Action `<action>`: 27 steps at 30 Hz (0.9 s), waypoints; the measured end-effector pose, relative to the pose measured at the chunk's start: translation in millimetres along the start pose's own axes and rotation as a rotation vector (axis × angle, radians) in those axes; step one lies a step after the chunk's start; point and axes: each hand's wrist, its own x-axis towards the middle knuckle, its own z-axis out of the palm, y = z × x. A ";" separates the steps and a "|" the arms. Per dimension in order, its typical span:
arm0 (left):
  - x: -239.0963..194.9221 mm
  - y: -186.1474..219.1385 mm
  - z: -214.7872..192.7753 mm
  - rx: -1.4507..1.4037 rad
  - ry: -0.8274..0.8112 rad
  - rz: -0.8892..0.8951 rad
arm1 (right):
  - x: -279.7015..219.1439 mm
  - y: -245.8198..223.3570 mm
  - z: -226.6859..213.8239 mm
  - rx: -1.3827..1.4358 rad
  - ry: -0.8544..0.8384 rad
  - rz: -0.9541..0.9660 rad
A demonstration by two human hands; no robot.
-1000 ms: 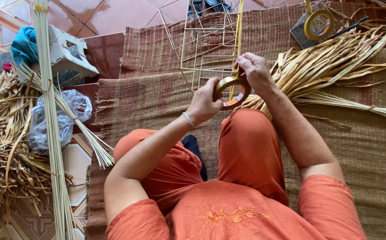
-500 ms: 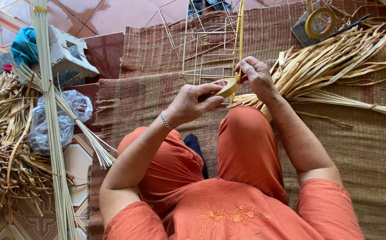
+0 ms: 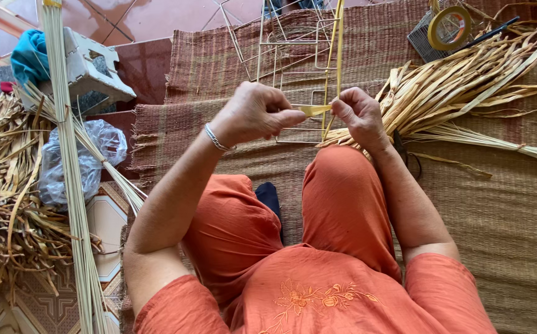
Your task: The person sits on a mat and wraps a yellow adhesive tape around a rectangular wire frame. They use scissors to cut the tape at intervals and continue wrapping different sections of the frame.
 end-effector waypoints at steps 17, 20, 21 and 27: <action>15.8 -87.1 -34.0 0.550 0.266 -0.228 | -12.3 2.7 -2.3 -0.094 0.060 -0.016; 18.0 -95.9 -26.1 0.592 0.352 -0.109 | -13.2 5.6 -4.9 -0.087 0.063 -0.010; 18.6 -97.8 -24.9 0.601 0.333 -0.138 | -12.5 5.2 -5.3 -0.088 0.063 -0.012; 23.7 -117.6 -5.3 0.632 0.394 0.227 | -11.9 -13.4 2.7 0.010 0.020 -0.002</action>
